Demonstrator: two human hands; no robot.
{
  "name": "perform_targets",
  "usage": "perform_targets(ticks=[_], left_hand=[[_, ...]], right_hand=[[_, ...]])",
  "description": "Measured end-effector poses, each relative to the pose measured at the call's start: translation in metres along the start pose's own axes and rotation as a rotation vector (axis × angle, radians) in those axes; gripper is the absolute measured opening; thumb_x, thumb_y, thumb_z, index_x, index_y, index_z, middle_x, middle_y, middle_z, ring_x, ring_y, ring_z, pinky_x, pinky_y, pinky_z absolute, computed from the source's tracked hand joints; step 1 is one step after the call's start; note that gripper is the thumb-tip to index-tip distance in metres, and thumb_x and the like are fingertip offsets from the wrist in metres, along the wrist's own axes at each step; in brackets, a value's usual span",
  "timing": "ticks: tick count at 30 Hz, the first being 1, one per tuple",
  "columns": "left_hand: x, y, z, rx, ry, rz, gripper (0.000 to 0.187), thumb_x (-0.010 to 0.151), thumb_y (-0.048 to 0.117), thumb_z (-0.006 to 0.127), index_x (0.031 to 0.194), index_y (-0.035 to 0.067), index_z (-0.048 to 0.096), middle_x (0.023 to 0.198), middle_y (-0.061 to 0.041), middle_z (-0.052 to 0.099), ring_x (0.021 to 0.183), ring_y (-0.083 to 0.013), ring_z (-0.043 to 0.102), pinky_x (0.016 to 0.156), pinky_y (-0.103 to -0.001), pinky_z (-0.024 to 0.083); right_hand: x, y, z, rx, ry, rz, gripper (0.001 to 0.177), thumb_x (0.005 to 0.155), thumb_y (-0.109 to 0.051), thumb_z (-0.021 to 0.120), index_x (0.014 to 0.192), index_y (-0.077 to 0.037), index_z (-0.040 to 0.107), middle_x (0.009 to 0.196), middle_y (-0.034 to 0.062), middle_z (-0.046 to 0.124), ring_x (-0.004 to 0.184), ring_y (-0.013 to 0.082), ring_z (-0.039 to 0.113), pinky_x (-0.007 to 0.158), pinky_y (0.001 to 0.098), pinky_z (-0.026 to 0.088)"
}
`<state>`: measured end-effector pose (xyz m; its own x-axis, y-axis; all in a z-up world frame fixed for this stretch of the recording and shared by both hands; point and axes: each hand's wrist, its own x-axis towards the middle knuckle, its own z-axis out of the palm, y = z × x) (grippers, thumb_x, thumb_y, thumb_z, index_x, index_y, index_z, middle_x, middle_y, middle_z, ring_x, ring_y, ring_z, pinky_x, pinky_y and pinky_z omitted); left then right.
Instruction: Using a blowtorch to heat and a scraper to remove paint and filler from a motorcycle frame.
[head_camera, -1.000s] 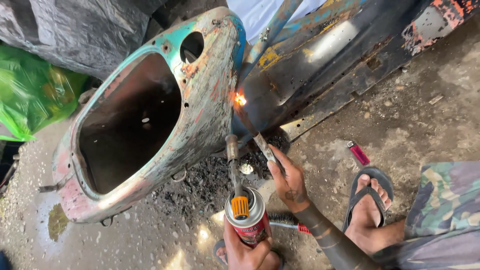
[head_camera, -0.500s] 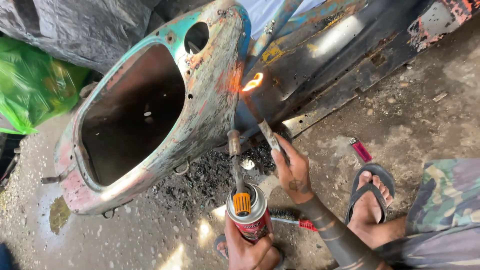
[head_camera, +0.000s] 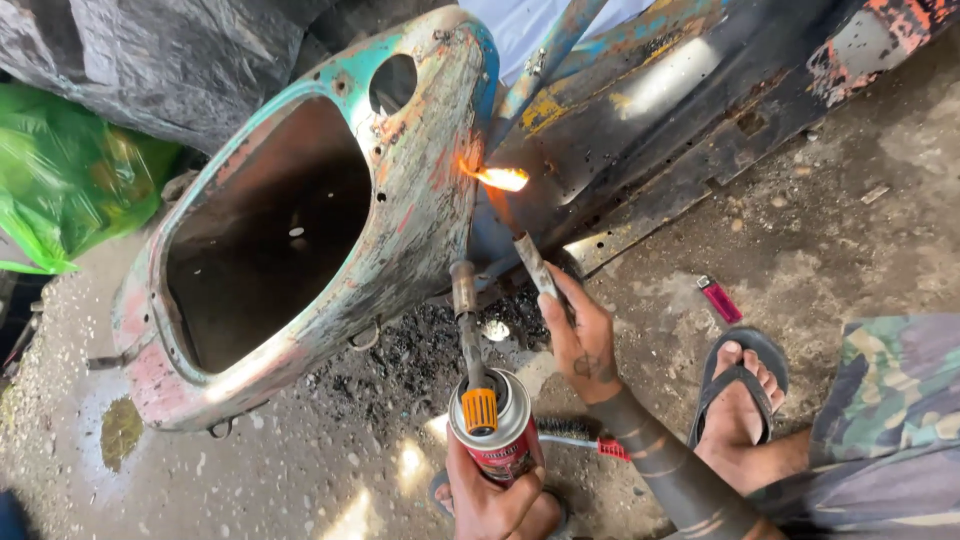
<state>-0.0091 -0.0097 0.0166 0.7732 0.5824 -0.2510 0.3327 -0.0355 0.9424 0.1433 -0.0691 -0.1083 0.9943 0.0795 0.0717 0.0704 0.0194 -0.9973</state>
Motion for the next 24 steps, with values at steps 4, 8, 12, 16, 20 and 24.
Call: perform_targets(ticks=[4,8,12,16,20,24], left_hand=[[0.004,-0.004,-0.002,-0.016,0.060,0.004,0.089,0.051,-0.004,0.077,0.137,0.002,0.056,0.099,-0.019,0.078,0.075,-0.0239,0.077,0.071,-0.029,0.063],[0.008,0.000,0.003,-0.178,-0.141,0.219,0.074,0.065,-0.008,0.074,0.133,-0.006,0.046,0.084,-0.021,0.068,0.062,-0.0226,0.066,0.067,-0.029,0.059],[0.002,-0.003,0.003,-0.236,-0.042,0.062,0.086,0.058,-0.014,0.069,0.140,-0.003,0.048,0.082,-0.028,0.073,0.060,-0.0242,0.067,0.058,-0.027,0.054],[0.006,0.004,0.000,0.005,-0.019,0.070,0.076,0.055,-0.002,0.078,0.128,0.001,0.056,0.094,-0.016,0.075,0.076,-0.0209,0.073,0.074,-0.027,0.061],[0.003,-0.004,-0.002,0.011,0.058,-0.024,0.088,0.050,-0.006,0.078,0.135,0.004,0.056,0.095,-0.018,0.079,0.069,-0.0226,0.077,0.069,-0.029,0.063],[0.006,-0.004,-0.006,0.098,0.035,0.025,0.086,0.050,0.001,0.078,0.134,0.004,0.057,0.101,-0.015,0.079,0.081,-0.0226,0.078,0.073,-0.030,0.065]], right_hand=[[-0.004,-0.003,-0.004,-0.024,-0.004,-0.040,0.054,0.104,-0.044,0.046,0.138,-0.005,0.063,0.060,-0.0033,0.058,0.043,0.0051,0.041,0.038,0.0222,0.036],[0.011,-0.018,-0.007,0.065,-0.023,0.057,0.059,0.103,-0.047,0.047,0.143,-0.007,0.058,0.060,-0.0051,0.053,0.042,0.0038,0.037,0.032,0.0215,0.033],[0.000,0.000,-0.003,-0.020,-0.012,-0.112,0.055,0.107,-0.044,0.043,0.137,-0.001,0.062,0.056,-0.0067,0.051,0.039,0.0023,0.038,0.032,0.0179,0.033],[0.008,-0.005,-0.009,0.019,-0.021,0.010,0.056,0.104,-0.047,0.046,0.140,-0.007,0.060,0.054,-0.0085,0.046,0.039,0.0030,0.038,0.031,0.0190,0.034],[-0.003,0.010,-0.003,-0.013,0.003,-0.148,0.049,0.106,-0.038,0.049,0.135,-0.001,0.062,0.055,-0.0072,0.050,0.040,0.0018,0.038,0.032,0.0175,0.033],[0.010,0.000,-0.005,0.056,0.001,-0.032,0.055,0.104,-0.046,0.048,0.139,-0.005,0.061,0.054,-0.0088,0.046,0.037,0.0024,0.038,0.030,0.0183,0.036]])
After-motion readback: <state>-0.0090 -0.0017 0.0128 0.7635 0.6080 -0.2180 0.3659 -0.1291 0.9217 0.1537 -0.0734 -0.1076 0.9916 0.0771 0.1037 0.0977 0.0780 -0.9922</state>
